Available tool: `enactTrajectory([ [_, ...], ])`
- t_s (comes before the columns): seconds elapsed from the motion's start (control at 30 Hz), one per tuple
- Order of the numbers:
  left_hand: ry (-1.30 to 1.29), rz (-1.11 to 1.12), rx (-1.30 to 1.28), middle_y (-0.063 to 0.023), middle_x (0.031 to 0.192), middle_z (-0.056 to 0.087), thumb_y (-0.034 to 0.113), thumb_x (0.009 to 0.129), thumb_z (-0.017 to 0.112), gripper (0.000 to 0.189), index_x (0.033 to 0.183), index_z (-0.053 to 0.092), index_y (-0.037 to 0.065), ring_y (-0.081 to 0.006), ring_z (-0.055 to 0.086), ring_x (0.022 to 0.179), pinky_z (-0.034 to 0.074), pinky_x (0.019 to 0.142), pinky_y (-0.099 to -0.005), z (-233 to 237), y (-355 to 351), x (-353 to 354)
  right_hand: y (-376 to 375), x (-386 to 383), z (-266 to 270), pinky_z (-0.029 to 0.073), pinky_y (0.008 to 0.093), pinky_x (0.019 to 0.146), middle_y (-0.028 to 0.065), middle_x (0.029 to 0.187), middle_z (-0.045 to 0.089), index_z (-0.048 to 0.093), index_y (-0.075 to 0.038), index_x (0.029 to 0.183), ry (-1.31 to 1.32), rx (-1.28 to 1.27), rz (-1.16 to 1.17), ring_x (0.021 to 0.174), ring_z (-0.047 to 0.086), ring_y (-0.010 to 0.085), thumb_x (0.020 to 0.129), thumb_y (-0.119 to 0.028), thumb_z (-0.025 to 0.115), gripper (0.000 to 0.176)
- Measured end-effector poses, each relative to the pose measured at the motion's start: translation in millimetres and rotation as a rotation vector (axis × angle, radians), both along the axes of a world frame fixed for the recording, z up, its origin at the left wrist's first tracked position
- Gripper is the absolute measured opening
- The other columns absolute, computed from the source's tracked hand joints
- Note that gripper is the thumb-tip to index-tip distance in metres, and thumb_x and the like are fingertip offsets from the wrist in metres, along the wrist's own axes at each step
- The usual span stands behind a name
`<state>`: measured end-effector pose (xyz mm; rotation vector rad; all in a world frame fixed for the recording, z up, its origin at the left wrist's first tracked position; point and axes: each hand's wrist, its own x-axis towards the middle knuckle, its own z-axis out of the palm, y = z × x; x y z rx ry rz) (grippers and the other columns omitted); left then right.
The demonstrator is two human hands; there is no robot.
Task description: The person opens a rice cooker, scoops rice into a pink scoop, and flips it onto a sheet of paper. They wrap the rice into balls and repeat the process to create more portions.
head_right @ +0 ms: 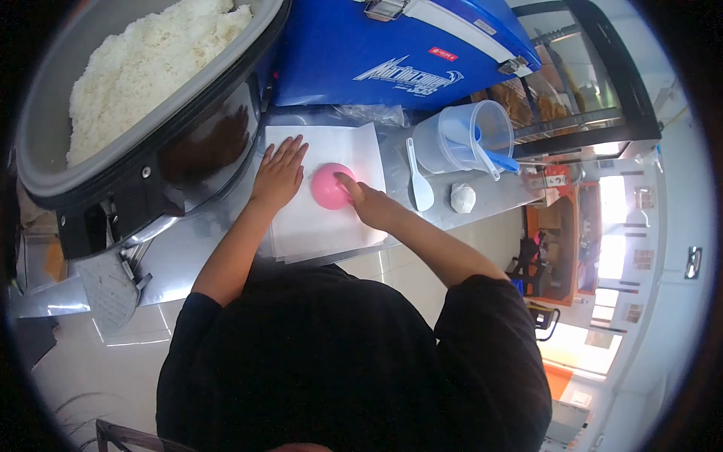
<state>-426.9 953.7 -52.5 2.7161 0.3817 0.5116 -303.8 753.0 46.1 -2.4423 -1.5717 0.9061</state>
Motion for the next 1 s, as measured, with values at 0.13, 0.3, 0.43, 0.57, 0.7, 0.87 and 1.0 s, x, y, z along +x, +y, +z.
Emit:
enactTrajectory([
  [0.13,0.043,-0.011,0.0,-0.005,0.151,0.035,0.02,0.094,0.047,0.047,0.14,0.042,0.011,-0.02,0.031,0.14,0.02,0.116,-0.0439,3.1,0.2,0.1,-11.1,-2.4,12.2,0.043,0.0445,0.098,0.026,0.13,0.051,0.018,-0.015,0.149,0.071,0.459,-0.11,0.118,0.052,0.0436,0.094,-0.005,0.047,0.063],
  [0.3,0.086,-0.018,-0.04,-0.0063,0.152,0.033,0.019,0.095,0.045,0.047,0.141,0.041,0.01,-0.0216,0.028,0.142,0.019,0.117,-0.0442,5.5,0.3,0.5,16.4,20.8,45.8,0.041,0.0415,0.102,0.0202,0.135,0.052,0.033,-0.019,0.147,0.169,0.397,-0.367,0.122,0.052,0.0378,0.097,-0.023,0.046,0.052],
  [0.43,0.114,-0.015,0.011,-0.007,0.153,0.032,0.019,0.094,0.044,0.048,0.141,0.041,0.009,-0.0225,0.028,0.142,0.018,0.117,-0.0439,3.6,1.9,1.4,69.9,15.5,54.0,0.047,0.0459,0.09,0.0221,0.114,0.063,0.034,-0.024,0.146,0.008,0.065,-0.12,0.102,0.062,0.0398,0.096,-0.021,0.047,0.052],
  [0.57,0.103,-0.018,-0.06,-0.0084,0.153,0.031,0.017,0.091,0.049,0.047,0.137,0.046,0.008,-0.0234,0.027,0.142,0.02,0.117,-0.0434,7.5,2.5,1.8,82.7,7.1,56.4,0.049,0.0496,0.082,0.0241,0.104,0.065,0.036,-0.025,0.145,-0.07,0.026,-0.012,0.094,0.063,0.0415,0.096,-0.022,0.046,0.05],
  [0.7,-0.003,0.009,-0.066,-0.0088,0.128,0.055,0.019,0.084,0.058,0.03,0.112,0.063,0.01,-0.0259,0.046,0.125,0.034,0.105,-0.0441,17.2,1.8,-2.9,51.0,30.0,56.7,0.051,0.0429,0.071,0.0191,0.103,0.066,0.039,-0.017,0.143,0.199,0.404,-0.242,0.085,0.066,0.0294,0.095,-0.02,0.047,0.049],
  [0.87,0.128,-0.359,-0.183,-0.0056,0.087,0.067,0.021,0.077,0.063,0.017,0.091,0.067,0.012,-0.0281,0.062,0.087,0.049,0.079,-0.0427,56.7,-50.3,-38.6,11.5,40.7,86.7,0.049,0.0384,0.071,0.0137,0.106,0.063,0.037,-0.015,0.145,0.651,0.397,-0.629,0.084,0.06,0.0189,0.097,-0.019,0.046,0.049],
  [1.0,0.11,-0.649,-0.399,-0.0194,0.112,0.062,0.01,0.081,0.053,0.047,0.127,0.054,0.007,-0.0326,0.06,0.101,0.047,0.091,-0.0445,59.3,-115.0,-10.4,21.3,29.9,70.5,0.047,0.0326,0.064,0.0077,0.09,0.06,0.033,-0.017,0.147,0.569,0.431,-0.4,0.072,0.057,0.0165,0.096,-0.019,0.047,0.052],
])
